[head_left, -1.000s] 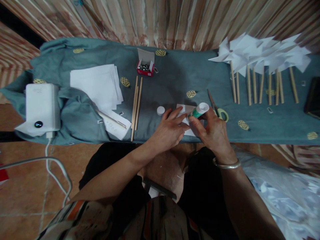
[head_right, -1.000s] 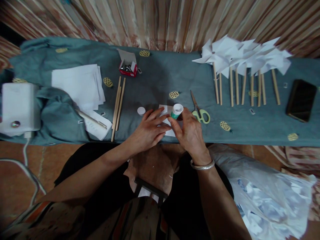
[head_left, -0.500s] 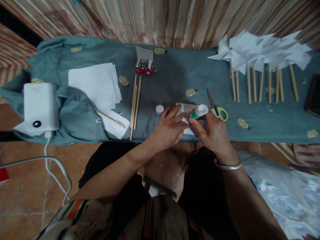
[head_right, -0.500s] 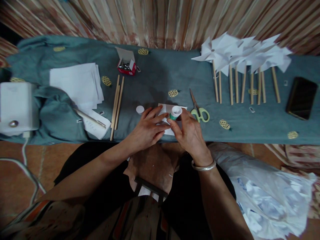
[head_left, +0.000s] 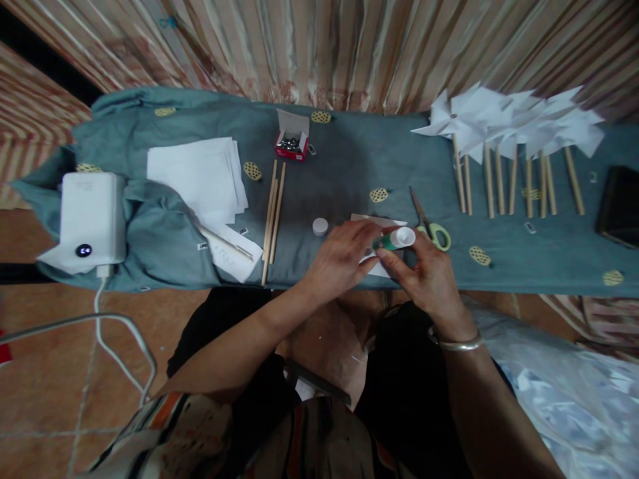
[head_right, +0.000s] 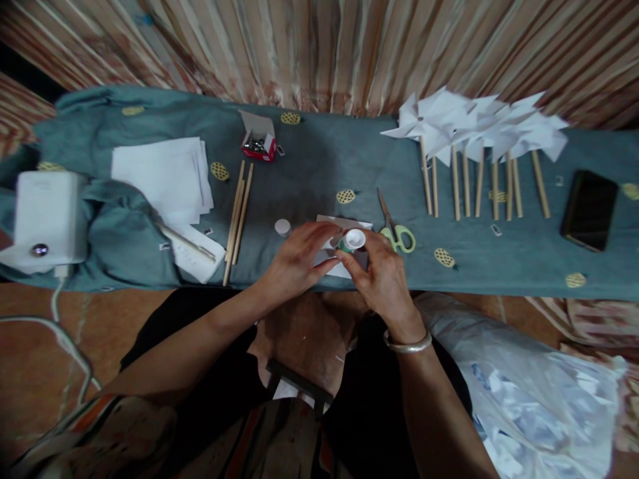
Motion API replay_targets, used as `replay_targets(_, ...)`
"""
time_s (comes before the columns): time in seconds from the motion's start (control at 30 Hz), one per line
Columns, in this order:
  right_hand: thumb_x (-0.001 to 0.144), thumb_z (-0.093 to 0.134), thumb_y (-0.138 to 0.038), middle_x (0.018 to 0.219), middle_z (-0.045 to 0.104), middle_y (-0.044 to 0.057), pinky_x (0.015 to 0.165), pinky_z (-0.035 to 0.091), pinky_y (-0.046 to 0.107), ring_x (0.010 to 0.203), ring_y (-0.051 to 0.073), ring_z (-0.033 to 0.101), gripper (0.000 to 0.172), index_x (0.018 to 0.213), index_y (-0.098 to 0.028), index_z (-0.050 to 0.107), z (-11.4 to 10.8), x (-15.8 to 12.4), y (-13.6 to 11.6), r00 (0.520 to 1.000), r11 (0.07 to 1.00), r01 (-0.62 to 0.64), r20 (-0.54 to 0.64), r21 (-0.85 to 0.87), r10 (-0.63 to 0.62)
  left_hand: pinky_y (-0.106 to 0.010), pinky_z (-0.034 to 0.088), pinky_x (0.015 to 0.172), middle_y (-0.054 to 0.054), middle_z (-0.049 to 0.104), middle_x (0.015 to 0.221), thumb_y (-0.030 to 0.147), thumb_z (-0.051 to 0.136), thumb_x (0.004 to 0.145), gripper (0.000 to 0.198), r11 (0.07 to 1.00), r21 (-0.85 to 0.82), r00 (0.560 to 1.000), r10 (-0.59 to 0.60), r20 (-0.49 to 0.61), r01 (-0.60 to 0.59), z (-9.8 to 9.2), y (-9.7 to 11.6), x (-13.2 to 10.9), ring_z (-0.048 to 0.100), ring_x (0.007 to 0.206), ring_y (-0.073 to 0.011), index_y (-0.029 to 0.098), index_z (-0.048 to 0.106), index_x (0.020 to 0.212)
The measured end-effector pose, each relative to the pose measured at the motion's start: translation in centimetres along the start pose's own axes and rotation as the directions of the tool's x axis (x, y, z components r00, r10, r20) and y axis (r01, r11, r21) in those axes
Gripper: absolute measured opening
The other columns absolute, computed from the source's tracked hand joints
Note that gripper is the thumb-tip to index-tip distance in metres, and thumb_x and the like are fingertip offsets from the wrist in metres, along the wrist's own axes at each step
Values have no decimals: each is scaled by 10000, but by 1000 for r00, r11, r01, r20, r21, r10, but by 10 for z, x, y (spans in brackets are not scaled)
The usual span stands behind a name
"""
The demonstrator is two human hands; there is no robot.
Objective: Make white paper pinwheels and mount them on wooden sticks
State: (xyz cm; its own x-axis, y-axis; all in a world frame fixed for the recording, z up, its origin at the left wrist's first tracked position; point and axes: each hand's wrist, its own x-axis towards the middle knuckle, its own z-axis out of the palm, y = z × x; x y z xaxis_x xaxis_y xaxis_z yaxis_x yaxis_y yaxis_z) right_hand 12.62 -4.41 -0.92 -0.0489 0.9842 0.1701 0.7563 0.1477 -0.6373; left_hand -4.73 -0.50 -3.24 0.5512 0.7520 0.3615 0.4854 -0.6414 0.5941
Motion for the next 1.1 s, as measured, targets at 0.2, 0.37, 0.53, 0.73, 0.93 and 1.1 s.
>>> replay_targets(0.2, 875, 601, -498, 1001, 716, 79, 775, 514, 391, 923, 262, 662, 331, 1052, -221, 643, 0, 2, 4, 997, 996, 68, -42, -51, -71, -397, 476, 1031, -123, 592, 1308, 244, 500, 941, 370, 998, -40, 999, 51, -1, -51, 16, -5, 4, 555, 1231, -216, 165, 499, 1303)
replay_targets(0.37, 874, 571, -558, 963, 714, 89, 777, 515, 389, 900, 261, 663, 387, 1005, -203, 654, -1, 3, 5, 994, 992, 91, -47, -89, -96, -357, 517, 962, -108, 663, 1171, 272, 481, 964, 306, 990, -102, 994, 87, -66, -94, 21, -9, 3, 620, 1120, -196, 147, 533, 1239)
replay_targets(0.53, 822, 654, -541, 1035, 723, 86, 844, 529, 424, 962, 278, 674, 417, 1085, -217, 653, -6, 2, 3, 996, 998, 51, -68, -26, -53, -352, 531, 922, -82, 696, 1100, 275, 522, 949, 250, 992, -98, 994, 69, -89, -78, 22, -10, 4, 649, 1044, -196, 149, 563, 1160)
replay_targets(0.73, 836, 686, -406, 1232, 678, 75, 932, 523, 459, 1122, 273, 640, 414, 1222, -268, 624, -17, 1, -5, 997, 975, -3, -71, 221, 19, -364, 520, 936, -83, 692, 1100, 250, 567, 919, 215, 998, -59, 1000, 23, -12, -24, 21, -8, 6, 643, 1057, -210, 153, 573, 1111)
replay_targets(0.93, 836, 704, -325, 1188, 701, 48, 1037, 465, 489, 1174, 265, 619, 290, 1124, -291, 690, -17, 0, -6, 994, 960, 34, -106, 277, -4, -352, 524, 902, -75, 697, 1073, 255, 589, 902, 201, 999, -40, 999, 23, -33, -24, 20, -7, 6, 649, 1024, -206, 155, 585, 1076)
replay_targets(1.1, 842, 700, -335, 1152, 716, 40, 1023, 474, 494, 1141, 261, 637, 274, 1113, -296, 697, -17, 2, -8, 992, 968, 51, -122, 245, -21, -357, 518, 905, -88, 698, 1071, 246, 583, 905, 185, 999, -41, 1000, 13, -15, -13, 21, -8, 7, 651, 1021, -209, 154, 591, 1065)
